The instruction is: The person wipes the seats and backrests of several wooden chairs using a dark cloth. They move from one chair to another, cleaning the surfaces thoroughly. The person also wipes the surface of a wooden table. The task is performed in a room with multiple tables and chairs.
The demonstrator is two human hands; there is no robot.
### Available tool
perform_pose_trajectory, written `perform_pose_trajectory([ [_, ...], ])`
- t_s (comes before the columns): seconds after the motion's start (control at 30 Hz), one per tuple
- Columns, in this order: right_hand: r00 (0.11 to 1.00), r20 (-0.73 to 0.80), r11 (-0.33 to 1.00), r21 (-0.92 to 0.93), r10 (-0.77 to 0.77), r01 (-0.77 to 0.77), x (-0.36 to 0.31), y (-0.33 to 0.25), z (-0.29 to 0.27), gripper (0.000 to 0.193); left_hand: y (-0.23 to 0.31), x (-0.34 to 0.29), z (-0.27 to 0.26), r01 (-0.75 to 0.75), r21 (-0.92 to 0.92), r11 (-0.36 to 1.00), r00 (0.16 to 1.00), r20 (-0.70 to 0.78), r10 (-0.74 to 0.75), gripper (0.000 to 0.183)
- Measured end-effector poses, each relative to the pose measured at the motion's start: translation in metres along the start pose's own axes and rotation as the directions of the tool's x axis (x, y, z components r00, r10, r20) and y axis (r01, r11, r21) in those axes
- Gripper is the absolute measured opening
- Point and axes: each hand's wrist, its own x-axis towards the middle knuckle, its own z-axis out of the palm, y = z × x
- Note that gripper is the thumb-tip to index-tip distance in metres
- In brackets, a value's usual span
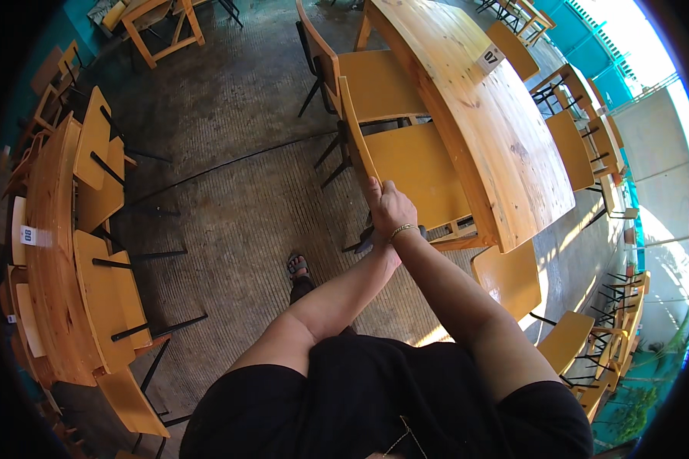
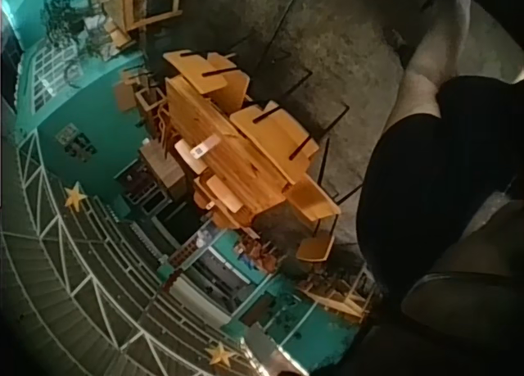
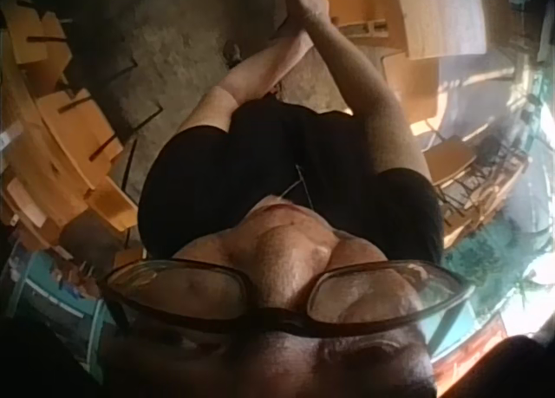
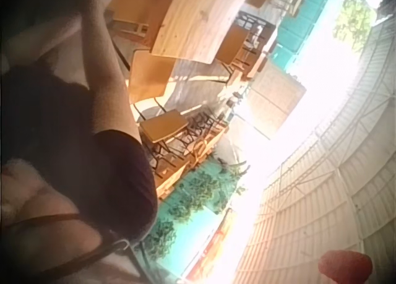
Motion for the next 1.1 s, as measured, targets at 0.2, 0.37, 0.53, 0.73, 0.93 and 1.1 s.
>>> perform_pose_trajectory([
  [0.2,1.0,-0.014,1.0,-0.005,-0.006,0.006,0.004,0.008,0.004,0.061,0.023,-0.044,0.021,0.209,0.321,0.924,0.967,-0.211,-0.145,0.039],
  [0.37,0.999,-0.043,1.0,0.007,-0.023,0.024,0.005,0.006,0.005,0.06,0.101,-0.072,-0.001,0.252,0.528,0.811,0.924,0.119,-0.364,0.033],
  [0.53,1.0,-0.03,1.0,0.016,0.008,-0.008,0.005,0.009,0.007,0.058,0.222,-0.083,-0.036,0.148,0.594,0.791,0.989,-0.074,-0.129,0.034],
  [0.73,0.989,-0.06,0.987,-0.071,0.137,-0.141,-0.001,-0.006,0.001,0.06,0.372,-0.106,-0.097,0.026,0.533,0.845,0.988,-0.141,0.059,0.059],
  [0.93,0.963,-0.148,0.965,-0.1,0.225,-0.241,-0.006,-0.015,0.001,0.06,0.502,-0.135,-0.074,0.095,0.48,0.872,0.995,-0.035,-0.089,0.044],
  [1.1,0.963,-0.075,0.965,-0.01,0.259,-0.26,0.002,-0.016,-0.002,0.062,0.54,-0.14,-0.007,-0.133,0.493,0.86,0.99,0.114,0.088,0.036],
])
